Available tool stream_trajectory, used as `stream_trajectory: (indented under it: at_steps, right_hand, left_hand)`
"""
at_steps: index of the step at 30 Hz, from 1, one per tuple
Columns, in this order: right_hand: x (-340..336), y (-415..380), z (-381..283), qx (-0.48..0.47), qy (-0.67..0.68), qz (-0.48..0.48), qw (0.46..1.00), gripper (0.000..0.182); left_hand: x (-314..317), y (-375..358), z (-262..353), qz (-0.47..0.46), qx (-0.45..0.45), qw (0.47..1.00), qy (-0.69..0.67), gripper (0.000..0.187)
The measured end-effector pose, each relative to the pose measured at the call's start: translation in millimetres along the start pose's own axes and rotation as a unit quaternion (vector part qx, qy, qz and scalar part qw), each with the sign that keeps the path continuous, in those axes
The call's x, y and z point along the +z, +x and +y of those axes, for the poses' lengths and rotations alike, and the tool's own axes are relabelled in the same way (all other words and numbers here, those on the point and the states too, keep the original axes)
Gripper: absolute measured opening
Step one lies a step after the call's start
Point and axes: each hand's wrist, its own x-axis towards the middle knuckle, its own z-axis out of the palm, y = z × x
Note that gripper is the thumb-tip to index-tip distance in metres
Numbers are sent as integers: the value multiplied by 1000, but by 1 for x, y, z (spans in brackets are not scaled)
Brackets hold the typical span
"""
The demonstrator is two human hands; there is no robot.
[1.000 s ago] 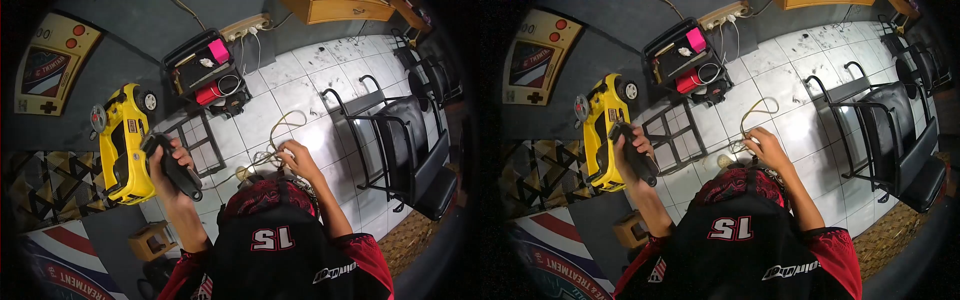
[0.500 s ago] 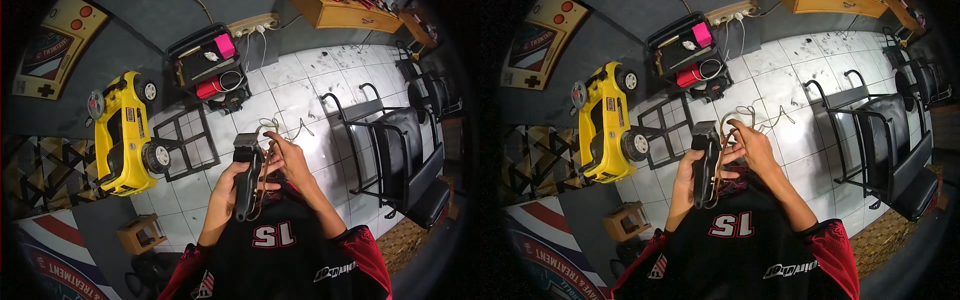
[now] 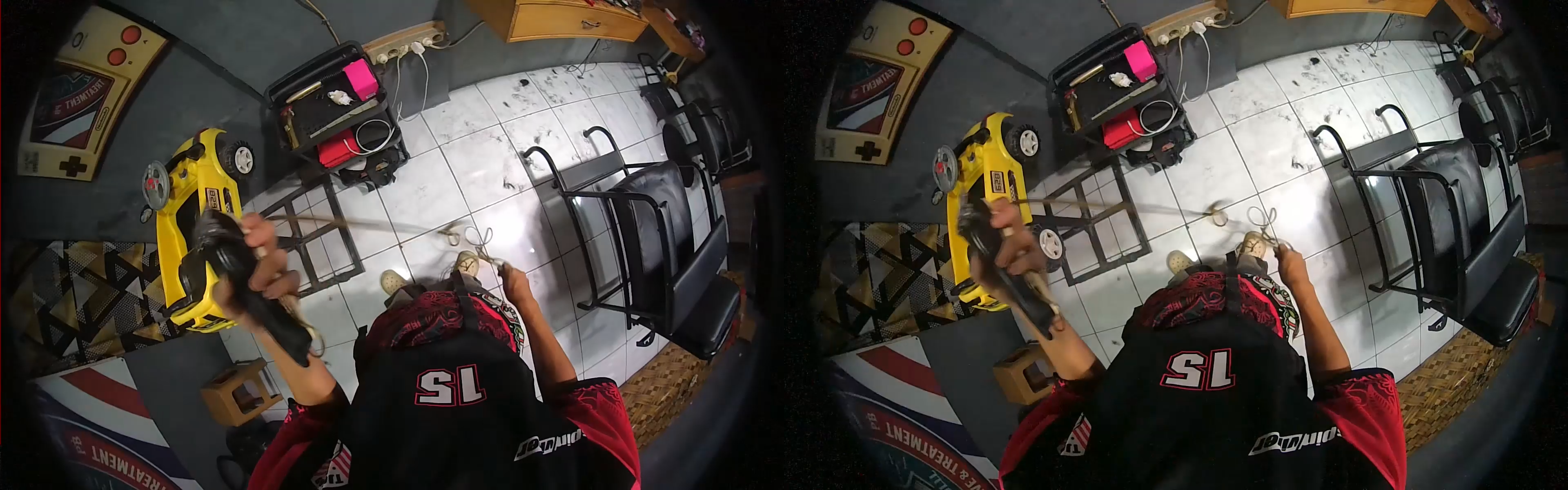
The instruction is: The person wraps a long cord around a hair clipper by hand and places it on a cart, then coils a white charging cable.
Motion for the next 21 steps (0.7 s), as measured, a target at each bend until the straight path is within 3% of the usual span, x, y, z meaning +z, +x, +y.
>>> stream_trajectory:
  at_steps: [1,3,5,7,9,11,14,15,16,18,20,21]
  right_hand:
    - [4,4,8,-1,0,0,1000,22]
    - [10,14,12,11,-186,-221,957,32]
    - [-13,18,-28,-18,-118,-279,953,64]
    - [-20,30,-76,-175,-138,-204,953,101]
    - [-44,27,-158,-293,119,-119,941,111]
    - [-45,32,-207,-382,143,-149,901,108]
    - [-2,38,-237,-333,284,-129,890,85]
    - [3,44,-240,-358,236,-98,898,64]
    - [6,47,-238,-359,234,-99,898,64]
    - [6,54,-228,-267,89,-203,938,47]
    - [22,58,-201,-288,87,-188,935,54]
    - [23,55,-192,-233,61,-192,951,59]
  left_hand:
    - [4,0,4,-23,12,1000,13,63]
    - [11,-2,6,-46,26,997,48,63]
    - [12,-6,5,-38,-13,998,48,64]
    - [12,-9,-5,-15,-75,996,48,66]
    - [11,-5,-15,-26,-142,989,34,69]
    - [13,0,-23,-40,-180,982,29,68]
    - [16,2,-24,-63,-223,972,-38,70]
    - [17,3,-20,-90,-226,970,-21,71]
    - [18,4,-16,-118,-229,966,-5,72]
    - [18,0,-1,-145,-225,963,11,75]
    - [23,-11,1,-144,-122,980,60,75]
    - [26,-12,5,-144,-117,981,61,75]
